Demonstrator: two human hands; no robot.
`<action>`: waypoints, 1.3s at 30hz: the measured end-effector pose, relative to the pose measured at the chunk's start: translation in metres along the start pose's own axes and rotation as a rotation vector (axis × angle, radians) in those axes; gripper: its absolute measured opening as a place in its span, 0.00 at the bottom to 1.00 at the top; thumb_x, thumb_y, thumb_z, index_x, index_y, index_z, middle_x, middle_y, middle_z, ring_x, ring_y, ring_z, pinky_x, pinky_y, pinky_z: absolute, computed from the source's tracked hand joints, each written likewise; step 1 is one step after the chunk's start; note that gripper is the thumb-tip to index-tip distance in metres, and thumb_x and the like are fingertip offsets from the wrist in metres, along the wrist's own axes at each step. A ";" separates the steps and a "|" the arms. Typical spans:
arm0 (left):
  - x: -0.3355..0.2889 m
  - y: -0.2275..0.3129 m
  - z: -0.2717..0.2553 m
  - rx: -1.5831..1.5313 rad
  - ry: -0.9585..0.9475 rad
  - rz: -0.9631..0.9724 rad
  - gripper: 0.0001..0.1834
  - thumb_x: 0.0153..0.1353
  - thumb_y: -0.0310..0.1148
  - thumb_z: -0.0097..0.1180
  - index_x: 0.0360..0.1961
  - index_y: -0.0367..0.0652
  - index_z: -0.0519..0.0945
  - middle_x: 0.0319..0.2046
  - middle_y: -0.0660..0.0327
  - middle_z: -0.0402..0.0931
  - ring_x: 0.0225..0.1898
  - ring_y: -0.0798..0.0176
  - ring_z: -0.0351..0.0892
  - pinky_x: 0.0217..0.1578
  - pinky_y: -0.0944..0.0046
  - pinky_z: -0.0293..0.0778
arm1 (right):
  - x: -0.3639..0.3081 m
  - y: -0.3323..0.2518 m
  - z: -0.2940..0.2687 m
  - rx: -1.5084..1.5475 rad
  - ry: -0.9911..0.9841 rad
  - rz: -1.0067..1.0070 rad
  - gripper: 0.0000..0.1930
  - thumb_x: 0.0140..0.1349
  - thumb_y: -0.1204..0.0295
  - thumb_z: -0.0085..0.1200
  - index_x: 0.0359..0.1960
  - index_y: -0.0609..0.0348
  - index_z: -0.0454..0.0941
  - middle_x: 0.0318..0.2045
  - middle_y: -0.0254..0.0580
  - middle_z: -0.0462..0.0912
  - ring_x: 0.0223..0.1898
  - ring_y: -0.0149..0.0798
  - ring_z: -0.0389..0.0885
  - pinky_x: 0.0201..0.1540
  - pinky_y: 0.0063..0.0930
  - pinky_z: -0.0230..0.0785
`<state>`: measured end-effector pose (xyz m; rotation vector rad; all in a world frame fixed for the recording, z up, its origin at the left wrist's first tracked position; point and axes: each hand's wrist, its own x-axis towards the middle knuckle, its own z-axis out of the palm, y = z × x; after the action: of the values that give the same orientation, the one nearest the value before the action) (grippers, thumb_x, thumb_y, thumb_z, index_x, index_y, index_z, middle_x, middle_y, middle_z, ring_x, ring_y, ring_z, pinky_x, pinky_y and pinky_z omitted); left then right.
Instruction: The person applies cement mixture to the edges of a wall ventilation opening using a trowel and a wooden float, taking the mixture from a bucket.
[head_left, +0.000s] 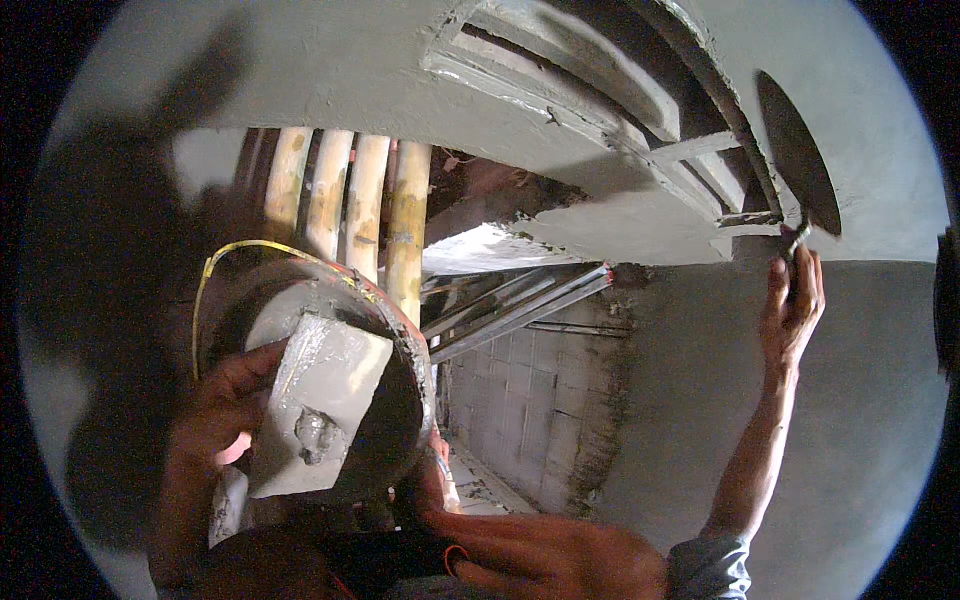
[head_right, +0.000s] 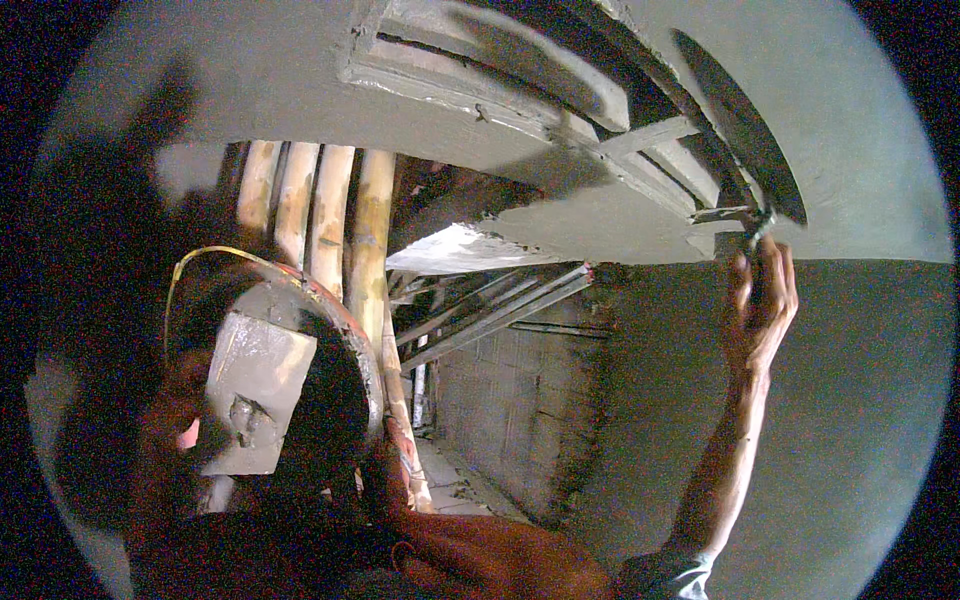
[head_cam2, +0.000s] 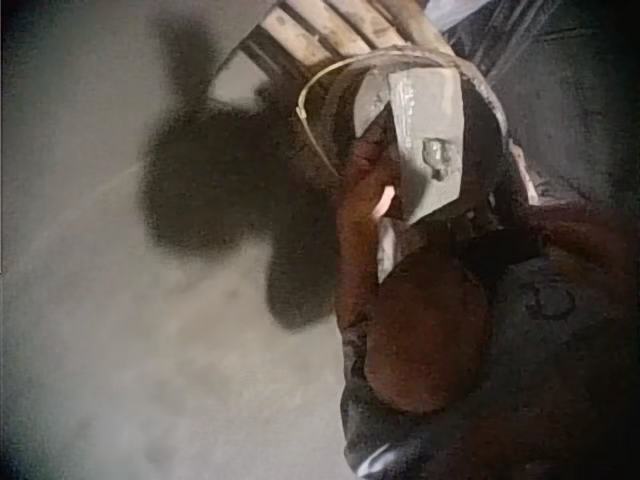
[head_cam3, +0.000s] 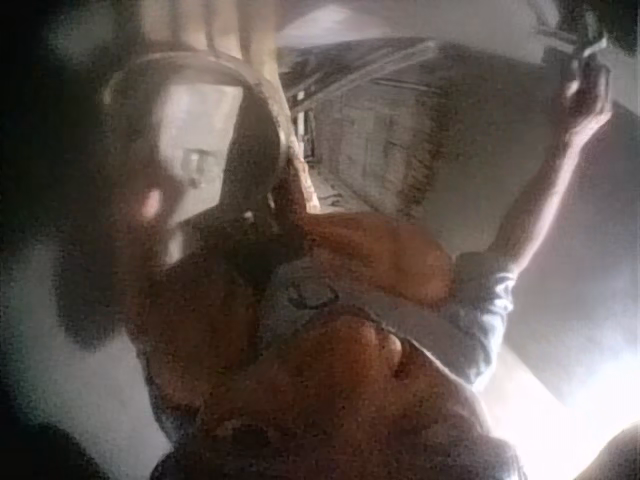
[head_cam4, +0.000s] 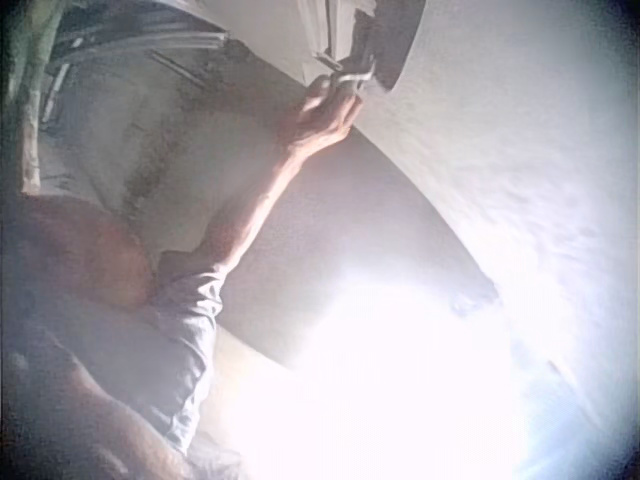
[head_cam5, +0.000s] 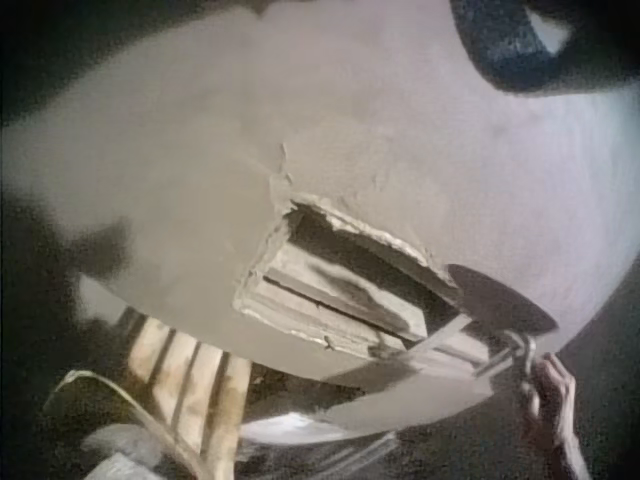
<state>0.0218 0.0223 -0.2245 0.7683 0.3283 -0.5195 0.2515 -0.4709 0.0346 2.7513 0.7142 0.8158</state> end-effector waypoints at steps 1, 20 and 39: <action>-0.001 0.001 0.000 -0.007 0.002 -0.001 0.41 0.53 0.26 0.69 0.70 0.35 0.69 0.62 0.55 0.77 0.60 0.60 0.78 0.62 0.55 0.71 | 0.015 -0.001 -0.007 0.025 -0.064 -0.030 0.18 0.75 0.64 0.50 0.58 0.62 0.78 0.40 0.45 0.80 0.38 0.39 0.78 0.44 0.34 0.72; 0.008 0.007 0.020 0.028 -0.054 0.077 0.47 0.54 0.38 0.74 0.71 0.34 0.66 0.63 0.53 0.76 0.63 0.59 0.76 0.65 0.57 0.68 | -0.017 0.014 0.031 0.163 0.223 -0.043 0.15 0.71 0.71 0.56 0.57 0.60 0.81 0.38 0.42 0.84 0.39 0.41 0.82 0.49 0.39 0.75; 0.006 0.002 -0.002 -0.062 -0.131 0.001 0.48 0.55 0.42 0.73 0.72 0.31 0.64 0.64 0.52 0.75 0.64 0.58 0.75 0.67 0.56 0.65 | 0.021 -0.065 0.097 0.043 0.313 0.032 0.16 0.64 0.70 0.65 0.52 0.61 0.80 0.40 0.46 0.84 0.44 0.50 0.79 0.47 0.41 0.75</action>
<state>0.0274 0.0231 -0.2274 0.6713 0.2213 -0.5540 0.2950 -0.4081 -0.0563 2.7076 0.7492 1.2707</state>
